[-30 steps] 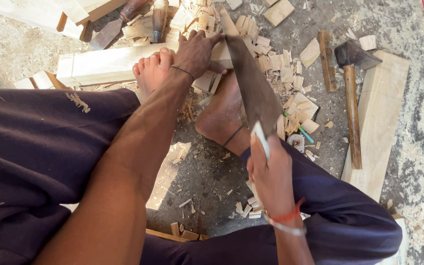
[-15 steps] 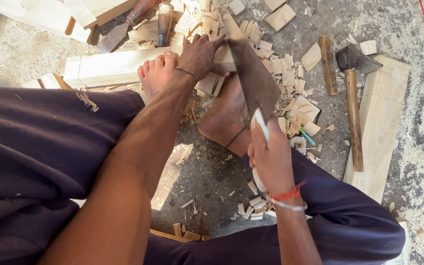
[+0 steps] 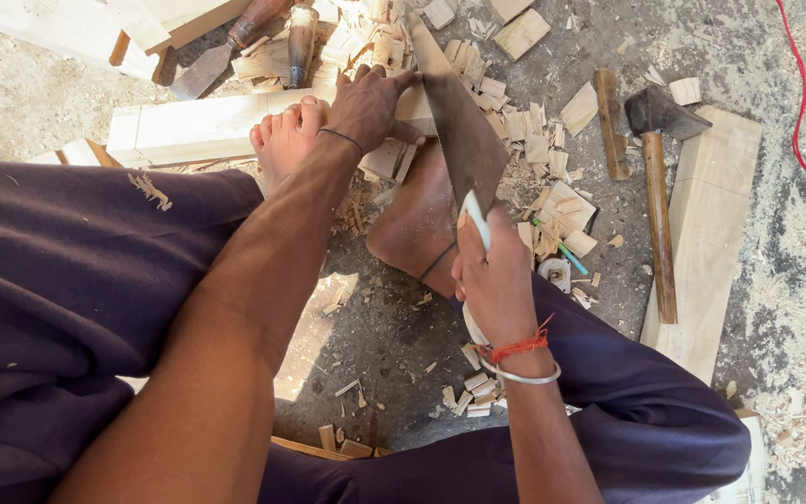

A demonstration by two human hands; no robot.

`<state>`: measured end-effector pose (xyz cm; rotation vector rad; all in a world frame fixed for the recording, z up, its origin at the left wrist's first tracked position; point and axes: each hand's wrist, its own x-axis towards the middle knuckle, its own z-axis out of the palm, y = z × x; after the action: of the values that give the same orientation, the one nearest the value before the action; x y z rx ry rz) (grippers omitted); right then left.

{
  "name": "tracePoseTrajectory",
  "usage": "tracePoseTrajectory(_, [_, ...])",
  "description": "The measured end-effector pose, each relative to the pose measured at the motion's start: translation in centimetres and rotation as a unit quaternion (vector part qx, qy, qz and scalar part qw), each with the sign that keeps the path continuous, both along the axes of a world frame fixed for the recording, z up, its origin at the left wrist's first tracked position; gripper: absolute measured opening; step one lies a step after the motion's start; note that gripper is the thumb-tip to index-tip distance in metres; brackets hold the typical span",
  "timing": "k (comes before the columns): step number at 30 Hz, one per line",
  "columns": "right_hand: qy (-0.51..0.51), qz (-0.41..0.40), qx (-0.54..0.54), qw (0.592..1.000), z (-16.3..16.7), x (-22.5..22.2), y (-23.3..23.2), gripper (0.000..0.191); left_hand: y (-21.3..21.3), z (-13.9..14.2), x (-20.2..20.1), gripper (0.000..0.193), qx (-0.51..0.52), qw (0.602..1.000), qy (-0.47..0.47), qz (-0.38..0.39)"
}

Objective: The person sits on the floor and uses a hand saw to cut a small wooden block held between their feet. After sawing, they use a hammer to split the block further. Wood shavings and other cut pieces are scattered around the workspace.

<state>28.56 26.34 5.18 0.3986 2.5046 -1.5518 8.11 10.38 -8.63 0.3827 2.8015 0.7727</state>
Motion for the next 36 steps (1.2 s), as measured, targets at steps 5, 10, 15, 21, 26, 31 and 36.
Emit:
tracePoseTrajectory(5, [-0.093,-0.084,0.076,0.989,0.5,10.6,3.3,0.029,-0.2,-0.8,-0.1,0.096,0.010,1.000,0.026,-0.002])
tracePoseTrajectory(10, [-0.082,-0.071,0.067,0.992,0.8,10.8,4.2,0.030,0.0,-1.2,-0.4,0.095,0.029,0.998,0.049,-0.001])
tracePoseTrajectory(15, [-0.026,-0.016,0.008,1.000,0.7,0.2,-0.1,0.030,0.1,-1.2,-0.4,0.096,0.030,0.999,-0.004,0.018])
tracePoseTrajectory(21, [-0.055,-0.091,0.048,0.993,2.6,10.6,1.3,0.034,0.2,-1.8,-1.2,0.095,0.041,0.998,0.044,0.013])
tracePoseTrajectory(26, [-0.140,-0.153,0.004,0.978,1.8,15.6,4.6,0.040,0.2,-1.4,-0.2,0.096,0.022,1.000,0.013,-0.003])
tracePoseTrajectory(31, [-0.156,-0.148,-0.015,0.977,3.0,14.5,4.4,0.046,0.6,-1.1,0.7,0.122,-0.063,0.996,0.056,-0.023])
tracePoseTrajectory(36, [-0.147,-0.186,-0.077,0.968,4.7,14.4,4.3,0.051,0.9,-2.3,-0.1,0.122,-0.062,0.991,0.112,-0.035])
